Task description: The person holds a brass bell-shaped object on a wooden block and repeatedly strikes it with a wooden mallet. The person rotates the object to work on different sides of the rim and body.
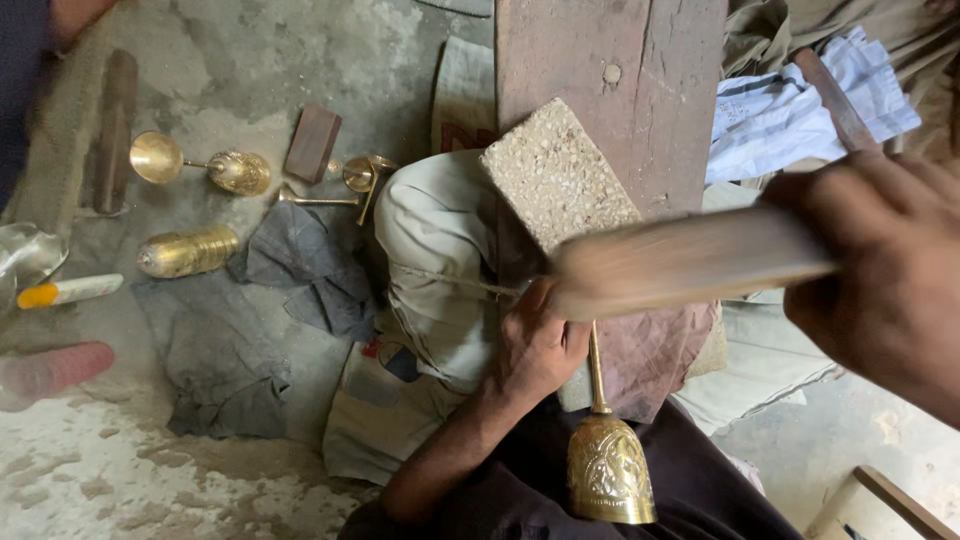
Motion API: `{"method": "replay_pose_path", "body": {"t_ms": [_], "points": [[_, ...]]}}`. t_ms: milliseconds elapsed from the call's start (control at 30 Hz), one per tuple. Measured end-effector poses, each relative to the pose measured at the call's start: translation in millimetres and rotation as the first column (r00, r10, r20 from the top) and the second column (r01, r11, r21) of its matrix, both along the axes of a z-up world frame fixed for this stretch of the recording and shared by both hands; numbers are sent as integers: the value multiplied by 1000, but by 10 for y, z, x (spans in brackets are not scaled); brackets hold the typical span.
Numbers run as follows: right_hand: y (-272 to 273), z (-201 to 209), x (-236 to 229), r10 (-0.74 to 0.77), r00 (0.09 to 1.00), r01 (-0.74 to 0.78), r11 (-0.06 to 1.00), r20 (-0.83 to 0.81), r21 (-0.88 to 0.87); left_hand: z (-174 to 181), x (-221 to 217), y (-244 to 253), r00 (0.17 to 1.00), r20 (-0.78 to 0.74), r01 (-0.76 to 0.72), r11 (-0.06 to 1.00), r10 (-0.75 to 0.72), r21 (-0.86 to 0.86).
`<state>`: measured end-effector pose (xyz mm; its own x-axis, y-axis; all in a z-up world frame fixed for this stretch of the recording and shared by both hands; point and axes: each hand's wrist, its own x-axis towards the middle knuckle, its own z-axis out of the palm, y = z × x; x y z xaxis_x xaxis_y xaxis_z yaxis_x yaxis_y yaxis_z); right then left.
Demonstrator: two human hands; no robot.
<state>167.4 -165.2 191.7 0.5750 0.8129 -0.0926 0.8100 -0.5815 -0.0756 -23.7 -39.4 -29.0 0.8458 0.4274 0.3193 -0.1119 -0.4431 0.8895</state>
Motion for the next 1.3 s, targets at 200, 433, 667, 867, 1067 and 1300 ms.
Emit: {"method": "replay_pose_path", "body": {"t_ms": [200, 433, 667, 867, 1067, 1300], "points": [[-36, -42, 82, 48, 983, -32, 995, -175, 90, 156, 69, 78, 1000, 19, 3, 1000, -3, 6], [83, -19, 134, 87, 989, -69, 987, 123, -143, 259, 82, 138, 1000, -18, 10, 1000, -10, -19], [165, 45, 151, -39, 999, 39, 999, -16, -34, 326, 96, 178, 998, -69, 1, 1000, -1, 6], [161, 33, 128, 108, 980, -82, 985, 168, -152, 334, 127, 180, 1000, -8, 20, 999, -20, -49], [159, 27, 134, -31, 999, 34, 995, 37, -98, 308, 134, 203, 994, -109, 17, 1000, -15, 17], [55, -37, 129, -58, 998, 58, 998, -21, 19, 314, 156, 226, 997, -69, 31, 999, -32, -10]]}}
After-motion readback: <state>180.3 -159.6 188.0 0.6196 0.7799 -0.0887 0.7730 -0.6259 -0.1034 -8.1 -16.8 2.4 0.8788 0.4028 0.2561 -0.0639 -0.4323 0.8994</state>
